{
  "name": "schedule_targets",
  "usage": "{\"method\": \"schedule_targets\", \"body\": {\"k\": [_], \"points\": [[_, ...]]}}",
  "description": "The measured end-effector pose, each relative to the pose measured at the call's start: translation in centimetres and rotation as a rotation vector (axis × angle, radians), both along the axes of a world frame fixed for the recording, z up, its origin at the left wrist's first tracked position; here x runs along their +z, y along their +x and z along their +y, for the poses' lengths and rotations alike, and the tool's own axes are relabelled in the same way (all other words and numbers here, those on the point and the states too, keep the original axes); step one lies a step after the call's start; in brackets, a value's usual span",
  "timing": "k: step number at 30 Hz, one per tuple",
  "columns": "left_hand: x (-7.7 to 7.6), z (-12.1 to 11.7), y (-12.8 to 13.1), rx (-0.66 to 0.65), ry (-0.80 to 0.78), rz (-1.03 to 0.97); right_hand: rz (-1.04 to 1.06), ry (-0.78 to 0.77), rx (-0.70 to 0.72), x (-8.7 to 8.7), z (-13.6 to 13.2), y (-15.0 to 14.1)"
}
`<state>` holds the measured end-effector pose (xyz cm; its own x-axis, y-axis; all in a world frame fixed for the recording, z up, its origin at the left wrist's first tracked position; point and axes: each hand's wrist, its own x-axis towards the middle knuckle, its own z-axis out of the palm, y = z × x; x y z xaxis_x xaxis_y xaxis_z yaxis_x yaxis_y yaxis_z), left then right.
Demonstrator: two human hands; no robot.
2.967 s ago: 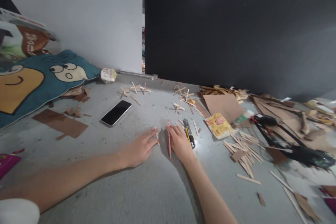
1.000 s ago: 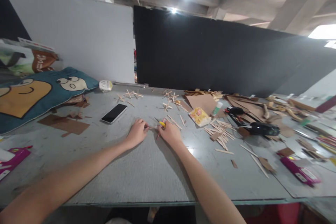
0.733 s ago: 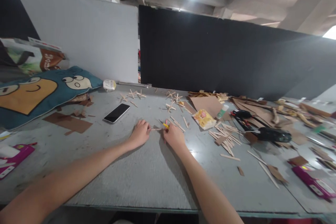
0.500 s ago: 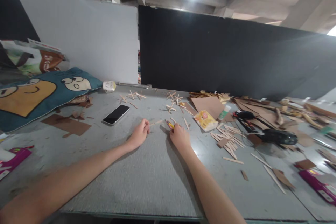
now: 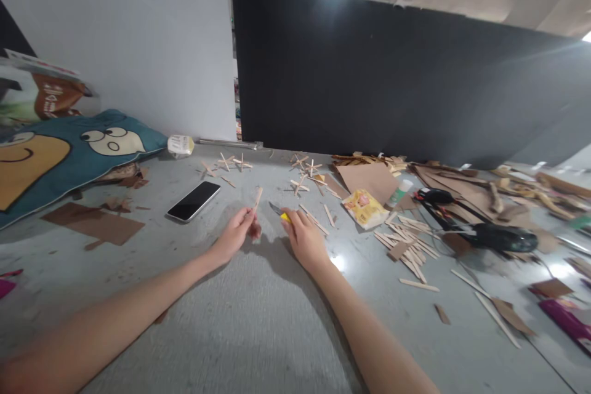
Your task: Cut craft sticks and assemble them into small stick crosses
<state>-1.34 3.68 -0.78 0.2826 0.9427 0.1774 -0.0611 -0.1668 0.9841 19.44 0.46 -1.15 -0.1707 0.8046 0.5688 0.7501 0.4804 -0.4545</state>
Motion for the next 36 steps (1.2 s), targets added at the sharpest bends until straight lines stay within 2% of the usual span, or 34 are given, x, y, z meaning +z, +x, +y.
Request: {"method": "schedule_targets", "body": {"k": [9, 19, 29, 36], "points": [[-0.4, -0.1, 0.1, -0.092, 0.014, 0.012, -0.054, 0.116, 0.125, -1.0, 0.6, 0.3], [-0.3, -0.5, 0.3, -0.086, 0.011, 0.064, -0.033, 0.097, 0.143, -1.0, 0.5, 0.2], [0.4, -0.6, 0.3, -0.144, 0.03, 0.075, -0.029, 0.079, 0.14, -1.0, 0.5, 0.3], [0.0, -0.4, 0.4, -0.158, 0.033, 0.064, -0.003, 0.066, 0.149, -0.9, 0.5, 0.4]]}}
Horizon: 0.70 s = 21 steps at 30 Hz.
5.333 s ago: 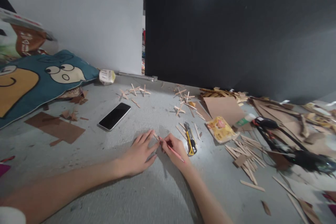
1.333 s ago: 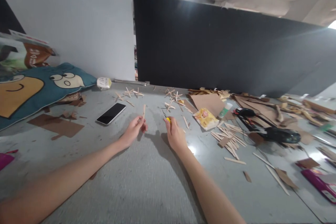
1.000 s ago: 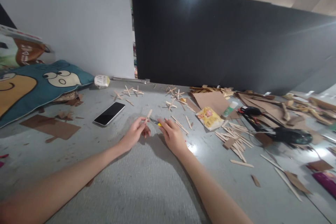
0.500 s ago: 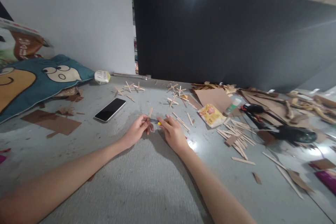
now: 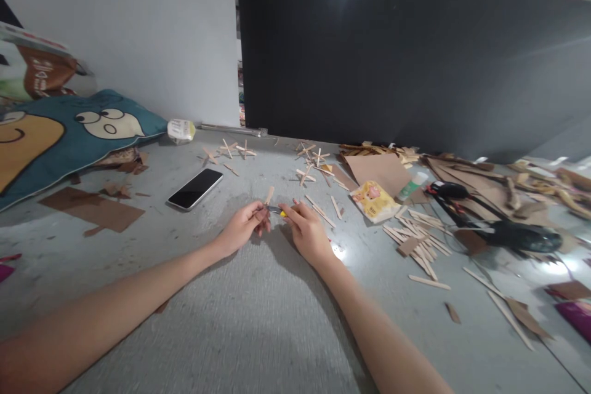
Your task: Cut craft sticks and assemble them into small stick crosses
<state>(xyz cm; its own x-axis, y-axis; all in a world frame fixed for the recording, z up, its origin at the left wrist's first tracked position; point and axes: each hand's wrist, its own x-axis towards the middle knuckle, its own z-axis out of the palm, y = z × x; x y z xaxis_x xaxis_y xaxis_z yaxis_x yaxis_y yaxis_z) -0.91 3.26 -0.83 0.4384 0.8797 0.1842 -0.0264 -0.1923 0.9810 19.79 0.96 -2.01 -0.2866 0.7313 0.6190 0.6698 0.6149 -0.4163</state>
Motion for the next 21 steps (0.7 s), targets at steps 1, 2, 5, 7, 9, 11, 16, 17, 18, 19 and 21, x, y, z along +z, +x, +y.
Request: {"method": "schedule_targets", "body": {"k": [1, 2, 5, 7, 9, 11, 16, 17, 18, 19, 21], "points": [[-0.07, 0.04, 0.0, 0.001, 0.0, 0.003, 0.003, -0.006, -0.001, 0.03, -0.01, 0.0], [-0.14, 0.07, 0.0, 0.004, 0.001, 0.006, 0.007, -0.012, -0.003, 0.05, -0.02, -0.01], [-0.3, 0.14, 0.01, 0.007, 0.013, 0.002, 0.019, -0.017, -0.003, 0.12, -0.07, -0.05], [-0.36, 0.18, 0.03, 0.008, 0.018, -0.007, 0.023, -0.007, 0.004, 0.14, -0.1, -0.06], [-0.37, 0.2, 0.05, 0.006, 0.018, -0.014, 0.025, 0.0, 0.01, 0.14, -0.11, -0.05], [-0.3, 0.19, 0.05, 0.003, 0.015, -0.016, 0.026, -0.001, 0.006, 0.14, -0.11, -0.03], [0.14, 0.04, -0.08, -0.011, 0.001, 0.016, 0.012, -0.005, -0.004, 0.11, -0.08, 0.03], [0.21, 0.01, -0.11, -0.015, 0.0, 0.019, 0.009, -0.001, -0.003, 0.1, -0.07, 0.05], [0.25, -0.01, -0.14, -0.017, -0.001, 0.019, 0.006, 0.001, -0.003, 0.09, -0.06, 0.07], [0.26, -0.01, -0.15, -0.018, 0.0, 0.016, 0.002, -0.001, -0.003, 0.08, -0.05, 0.09], [0.18, 0.03, -0.15, -0.016, 0.004, 0.01, -0.007, -0.011, -0.006, 0.1, -0.04, 0.15]]}}
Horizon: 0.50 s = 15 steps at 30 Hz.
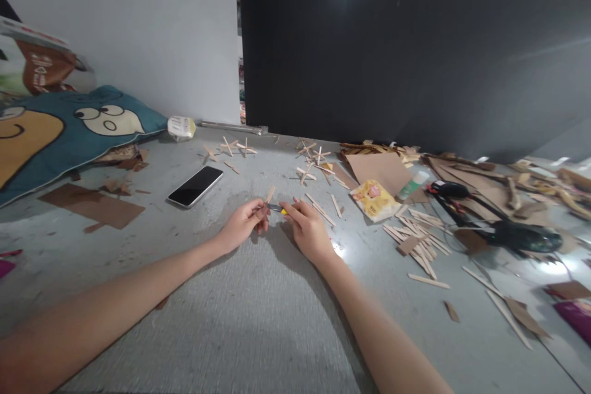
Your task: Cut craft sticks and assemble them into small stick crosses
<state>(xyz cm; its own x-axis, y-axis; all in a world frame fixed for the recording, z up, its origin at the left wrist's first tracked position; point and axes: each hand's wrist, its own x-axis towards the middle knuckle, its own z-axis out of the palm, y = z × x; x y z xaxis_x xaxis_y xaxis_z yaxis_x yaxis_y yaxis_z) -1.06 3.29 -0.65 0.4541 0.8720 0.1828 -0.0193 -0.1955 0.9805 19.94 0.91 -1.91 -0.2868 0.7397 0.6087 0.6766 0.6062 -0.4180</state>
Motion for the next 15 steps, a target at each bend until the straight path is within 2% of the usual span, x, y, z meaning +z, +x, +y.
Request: {"method": "schedule_targets", "body": {"k": [6, 15], "points": [[-0.39, 0.29, 0.05, 0.01, 0.008, -0.017, -0.002, 0.001, 0.018, 0.28, -0.07, 0.17], [0.28, 0.07, -0.12, 0.004, -0.005, 0.016, -0.005, 0.031, 0.034, 0.27, -0.09, 0.27]]}}
